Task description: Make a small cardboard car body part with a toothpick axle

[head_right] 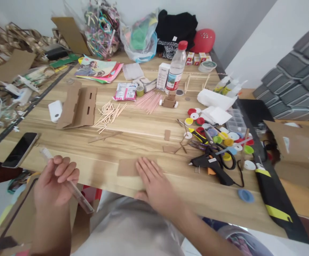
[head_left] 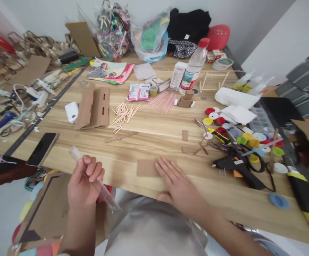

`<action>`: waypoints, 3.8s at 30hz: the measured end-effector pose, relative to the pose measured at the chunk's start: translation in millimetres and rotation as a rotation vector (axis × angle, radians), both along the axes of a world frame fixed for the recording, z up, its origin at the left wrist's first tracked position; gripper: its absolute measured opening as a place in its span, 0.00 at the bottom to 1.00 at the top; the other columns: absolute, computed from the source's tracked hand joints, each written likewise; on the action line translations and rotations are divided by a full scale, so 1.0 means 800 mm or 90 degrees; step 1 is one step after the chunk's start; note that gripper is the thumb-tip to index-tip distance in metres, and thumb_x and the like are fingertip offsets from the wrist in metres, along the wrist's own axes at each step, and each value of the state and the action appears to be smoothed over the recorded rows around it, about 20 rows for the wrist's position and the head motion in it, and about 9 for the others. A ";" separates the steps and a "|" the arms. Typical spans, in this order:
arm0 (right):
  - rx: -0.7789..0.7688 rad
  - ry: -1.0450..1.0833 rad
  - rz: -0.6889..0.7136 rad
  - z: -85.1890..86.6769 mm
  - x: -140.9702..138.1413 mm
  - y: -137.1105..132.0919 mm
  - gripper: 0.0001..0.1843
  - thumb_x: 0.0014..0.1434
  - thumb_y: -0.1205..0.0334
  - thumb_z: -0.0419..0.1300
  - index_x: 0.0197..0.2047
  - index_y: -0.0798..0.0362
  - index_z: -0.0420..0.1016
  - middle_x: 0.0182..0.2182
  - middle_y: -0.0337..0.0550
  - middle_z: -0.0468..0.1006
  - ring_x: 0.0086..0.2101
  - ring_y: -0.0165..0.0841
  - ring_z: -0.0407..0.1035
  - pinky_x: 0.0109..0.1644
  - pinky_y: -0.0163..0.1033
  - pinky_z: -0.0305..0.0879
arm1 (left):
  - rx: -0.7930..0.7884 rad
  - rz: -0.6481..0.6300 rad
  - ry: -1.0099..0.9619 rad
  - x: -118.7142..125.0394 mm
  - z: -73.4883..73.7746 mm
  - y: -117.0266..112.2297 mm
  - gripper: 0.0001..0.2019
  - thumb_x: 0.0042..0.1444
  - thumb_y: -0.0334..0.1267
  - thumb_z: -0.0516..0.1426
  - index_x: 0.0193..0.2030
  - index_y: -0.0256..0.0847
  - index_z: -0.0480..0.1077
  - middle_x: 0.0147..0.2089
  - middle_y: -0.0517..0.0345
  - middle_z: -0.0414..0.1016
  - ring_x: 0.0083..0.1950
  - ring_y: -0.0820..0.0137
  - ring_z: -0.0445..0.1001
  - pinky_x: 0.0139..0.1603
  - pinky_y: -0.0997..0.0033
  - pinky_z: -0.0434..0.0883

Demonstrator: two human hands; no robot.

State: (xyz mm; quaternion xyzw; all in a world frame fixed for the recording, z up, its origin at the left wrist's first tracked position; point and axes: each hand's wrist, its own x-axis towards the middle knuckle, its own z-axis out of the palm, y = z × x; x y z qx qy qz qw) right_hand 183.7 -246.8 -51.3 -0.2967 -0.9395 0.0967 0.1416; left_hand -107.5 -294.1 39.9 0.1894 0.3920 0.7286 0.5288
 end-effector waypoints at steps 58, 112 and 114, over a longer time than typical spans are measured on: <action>-0.044 0.123 -0.132 0.002 0.000 0.036 0.27 0.76 0.53 0.48 0.71 0.50 0.70 0.68 0.57 0.73 0.66 0.47 0.68 0.65 0.56 0.72 | -0.102 -0.017 -0.126 0.092 -0.027 0.067 0.08 0.65 0.41 0.63 0.37 0.40 0.78 0.30 0.60 0.79 0.31 0.73 0.79 0.42 0.70 0.81; -0.853 0.667 -0.304 0.104 0.008 0.033 0.27 0.49 0.34 0.74 0.37 0.47 0.75 0.28 0.43 0.86 0.29 0.39 0.79 0.34 0.41 0.71 | 0.160 -0.301 0.664 0.100 -0.031 0.084 0.18 0.72 0.50 0.53 0.58 0.45 0.77 0.55 0.48 0.84 0.56 0.61 0.82 0.59 0.60 0.76; -0.872 0.667 -0.305 0.107 -0.004 0.035 0.28 0.48 0.34 0.74 0.38 0.46 0.74 0.28 0.43 0.86 0.30 0.40 0.80 0.35 0.42 0.72 | 0.172 -0.210 0.689 0.109 -0.030 0.085 0.19 0.72 0.50 0.53 0.59 0.43 0.76 0.56 0.47 0.83 0.57 0.61 0.81 0.60 0.60 0.75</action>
